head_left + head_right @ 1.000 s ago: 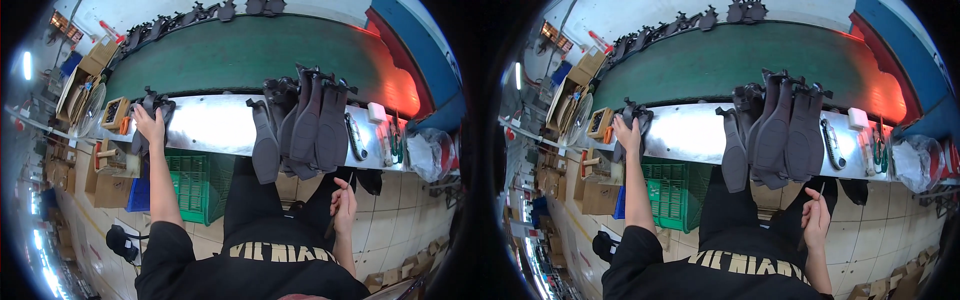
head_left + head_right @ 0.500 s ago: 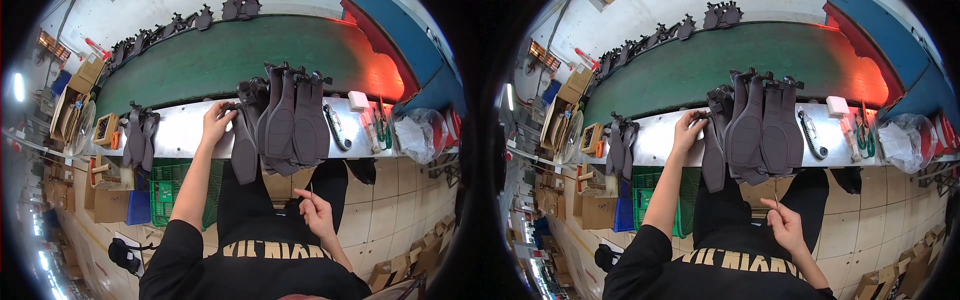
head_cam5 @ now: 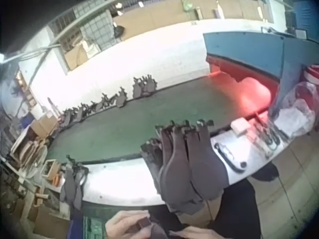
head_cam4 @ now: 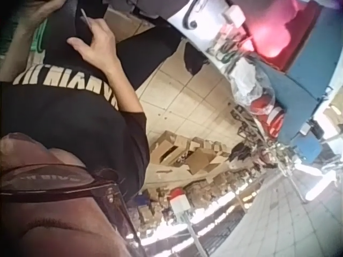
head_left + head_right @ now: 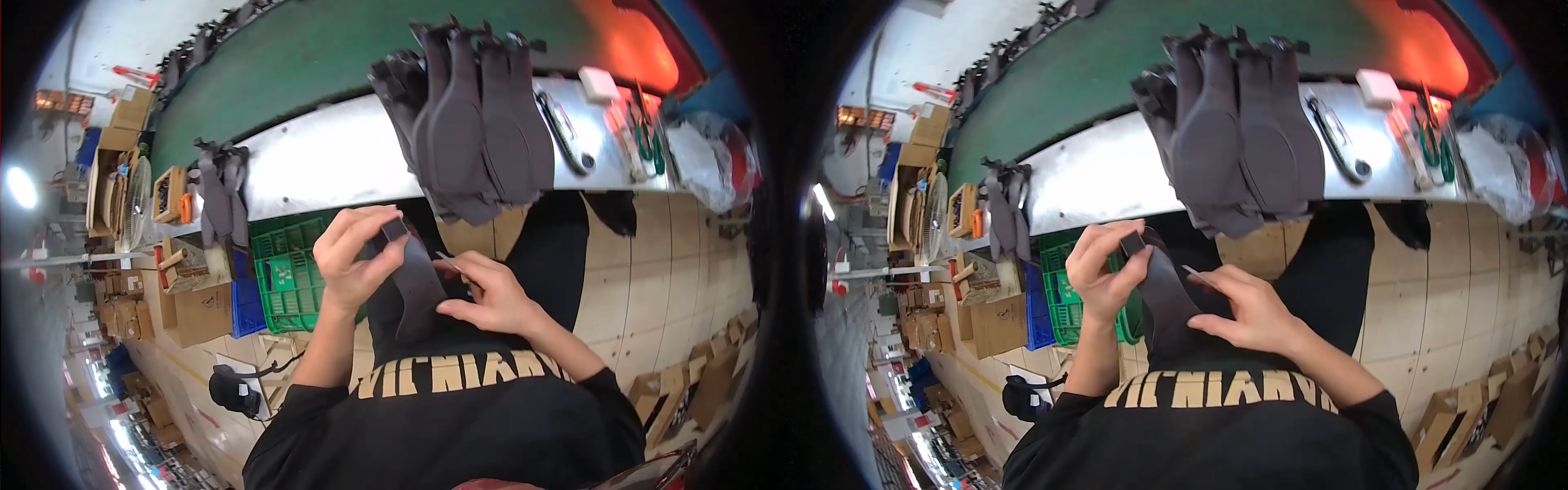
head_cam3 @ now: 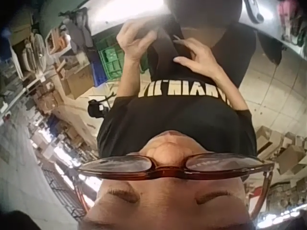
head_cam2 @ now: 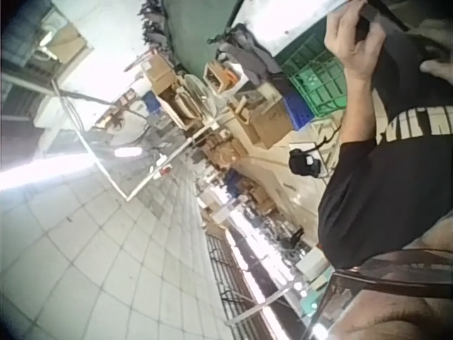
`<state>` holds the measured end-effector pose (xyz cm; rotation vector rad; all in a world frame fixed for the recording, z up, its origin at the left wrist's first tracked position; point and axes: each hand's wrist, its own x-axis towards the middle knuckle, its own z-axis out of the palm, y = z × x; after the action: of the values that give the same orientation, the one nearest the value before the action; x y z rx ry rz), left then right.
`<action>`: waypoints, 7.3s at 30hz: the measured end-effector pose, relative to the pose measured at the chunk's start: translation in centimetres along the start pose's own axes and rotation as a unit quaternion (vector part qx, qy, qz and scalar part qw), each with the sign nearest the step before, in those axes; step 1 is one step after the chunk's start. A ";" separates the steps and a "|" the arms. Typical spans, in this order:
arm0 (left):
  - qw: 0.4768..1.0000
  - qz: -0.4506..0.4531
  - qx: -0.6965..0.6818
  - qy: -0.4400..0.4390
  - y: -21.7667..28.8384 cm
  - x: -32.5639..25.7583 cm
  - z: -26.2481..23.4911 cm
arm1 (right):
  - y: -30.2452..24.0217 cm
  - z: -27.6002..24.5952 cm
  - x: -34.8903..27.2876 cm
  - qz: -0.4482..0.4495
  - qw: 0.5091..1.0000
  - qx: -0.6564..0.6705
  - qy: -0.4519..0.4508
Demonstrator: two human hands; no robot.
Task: Trimming excess material and cleaning shoe parts on a production line using hand tools.
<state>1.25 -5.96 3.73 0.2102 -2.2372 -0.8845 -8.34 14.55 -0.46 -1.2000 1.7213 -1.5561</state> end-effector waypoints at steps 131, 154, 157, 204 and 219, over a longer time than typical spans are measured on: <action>0.680 -0.437 -0.442 -0.389 1.1 -6.1 6.7 | 2.5 -3.4 -6.2 0.330 0.776 0.537 -0.038; 0.897 -0.167 -0.193 -0.360 4.0 -4.1 8.0 | 2.9 -3.9 -6.6 0.290 0.769 0.570 0.004; 0.871 -0.216 -0.236 -0.373 3.3 -4.4 7.9 | 2.4 -3.9 -6.1 0.302 0.783 0.544 0.009; 0.926 -0.131 0.019 -0.355 3.1 -2.1 5.7 | -0.4 -1.1 -1.9 -0.036 0.970 -0.183 0.159; 0.946 -0.102 -0.051 -0.305 3.5 -1.8 5.3 | 2.6 -1.6 -3.4 0.119 0.967 0.088 0.207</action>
<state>-0.62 0.27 2.27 0.1325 -2.7591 -1.3137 -8.79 18.15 -3.28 -0.5817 1.8490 -1.8508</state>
